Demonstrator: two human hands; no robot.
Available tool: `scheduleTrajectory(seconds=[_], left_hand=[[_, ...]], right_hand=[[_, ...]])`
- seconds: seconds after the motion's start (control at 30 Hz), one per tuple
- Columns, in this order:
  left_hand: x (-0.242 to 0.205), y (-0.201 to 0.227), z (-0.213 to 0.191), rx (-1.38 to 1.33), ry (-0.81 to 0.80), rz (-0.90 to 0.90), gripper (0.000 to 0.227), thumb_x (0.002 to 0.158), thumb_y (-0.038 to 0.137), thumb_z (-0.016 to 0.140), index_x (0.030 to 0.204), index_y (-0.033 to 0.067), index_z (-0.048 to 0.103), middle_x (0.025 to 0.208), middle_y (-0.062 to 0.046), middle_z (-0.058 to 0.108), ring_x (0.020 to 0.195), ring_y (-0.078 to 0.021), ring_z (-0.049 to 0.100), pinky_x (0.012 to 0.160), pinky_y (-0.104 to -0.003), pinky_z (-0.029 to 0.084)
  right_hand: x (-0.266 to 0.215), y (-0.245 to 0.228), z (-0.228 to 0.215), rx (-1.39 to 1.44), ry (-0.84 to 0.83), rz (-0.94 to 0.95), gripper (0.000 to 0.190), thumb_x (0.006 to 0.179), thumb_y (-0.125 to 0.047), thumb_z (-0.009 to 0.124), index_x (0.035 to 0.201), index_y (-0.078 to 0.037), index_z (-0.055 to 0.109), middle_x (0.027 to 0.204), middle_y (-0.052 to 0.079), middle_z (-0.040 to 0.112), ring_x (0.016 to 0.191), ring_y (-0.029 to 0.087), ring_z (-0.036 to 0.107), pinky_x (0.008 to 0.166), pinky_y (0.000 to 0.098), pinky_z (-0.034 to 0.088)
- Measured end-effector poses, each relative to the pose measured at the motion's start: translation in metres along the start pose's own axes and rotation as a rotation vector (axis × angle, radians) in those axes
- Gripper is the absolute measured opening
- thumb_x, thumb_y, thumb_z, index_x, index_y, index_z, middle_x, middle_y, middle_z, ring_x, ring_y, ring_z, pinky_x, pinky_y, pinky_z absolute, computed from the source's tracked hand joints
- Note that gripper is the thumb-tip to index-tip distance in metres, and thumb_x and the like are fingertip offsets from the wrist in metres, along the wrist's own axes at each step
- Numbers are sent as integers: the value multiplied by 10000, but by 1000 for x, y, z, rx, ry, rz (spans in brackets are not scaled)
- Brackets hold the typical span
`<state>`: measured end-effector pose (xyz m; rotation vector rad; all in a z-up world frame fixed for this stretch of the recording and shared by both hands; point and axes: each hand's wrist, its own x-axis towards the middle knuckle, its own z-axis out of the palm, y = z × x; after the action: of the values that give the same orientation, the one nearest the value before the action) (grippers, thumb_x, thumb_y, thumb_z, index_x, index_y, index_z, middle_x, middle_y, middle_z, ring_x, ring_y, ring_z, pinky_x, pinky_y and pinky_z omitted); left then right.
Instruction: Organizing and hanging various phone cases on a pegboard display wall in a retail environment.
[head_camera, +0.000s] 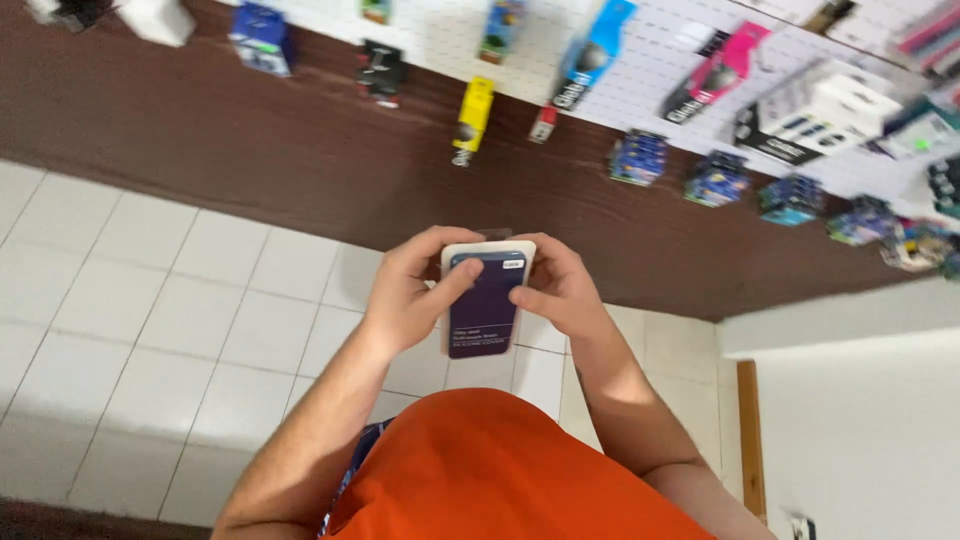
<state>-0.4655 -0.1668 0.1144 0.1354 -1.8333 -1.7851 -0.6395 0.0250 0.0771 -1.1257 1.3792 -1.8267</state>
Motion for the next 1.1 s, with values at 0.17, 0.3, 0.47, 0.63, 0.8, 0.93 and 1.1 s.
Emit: scheduleTrajectory(seconds=[0.17,0.3,0.47,0.63,0.8,0.93,1.1], left_hand=[[32,-29,68,51,-151,-46,278,1091,165,821,1355,78,835,1098,-133,857,949,-202,809,756,-354,677],[64,-35,97,49,-208,-70,278,1096,148,800,1359,63,829,1083,-161,847,940,-224,813,743,-367,675],[97,-49,109,10,-264,-78,252,1123,154,767,1343,44,822,1073,-163,840,923,-249,826,726,-368,661],[138,-82,96,1,-325,-138,265,1130,158,751,1367,61,819,1066,-153,827,923,-209,781,744,-381,668],[174,-106,70,-58,-361,-193,247,1146,143,678,1345,42,783,1043,-186,791,953,-246,777,716,-398,669],[213,-116,55,-73,-399,-116,200,1098,107,651,1230,57,792,998,-176,802,932,-203,688,813,-403,589],[237,-111,44,-48,-502,-124,123,1092,195,623,1189,157,690,1096,-39,784,917,-157,746,765,-320,585]], right_hand=[[-28,-12,-59,-165,180,22,880,926,-132,970,1691,-12,552,1309,170,803,1193,229,779,1015,383,657],[-27,-15,-85,-200,238,43,874,948,-142,948,1714,-25,543,1337,172,805,1221,214,763,1036,380,658],[-5,-21,-106,-181,314,47,875,1019,-589,812,1658,-23,619,1297,210,832,1159,259,794,951,424,672],[35,6,-150,-167,390,41,879,1081,-729,648,1612,-29,637,1236,207,838,1064,280,807,867,436,644],[90,23,-198,-179,494,-42,756,1149,-641,627,1557,-5,644,1168,196,851,939,247,825,753,366,621],[156,11,-227,-58,648,-118,720,1115,-526,774,1582,-9,593,1280,226,815,1013,271,826,787,354,650],[219,-4,-264,256,721,-35,1162,916,-559,871,1791,18,371,1628,230,668,1235,254,805,849,301,670]])
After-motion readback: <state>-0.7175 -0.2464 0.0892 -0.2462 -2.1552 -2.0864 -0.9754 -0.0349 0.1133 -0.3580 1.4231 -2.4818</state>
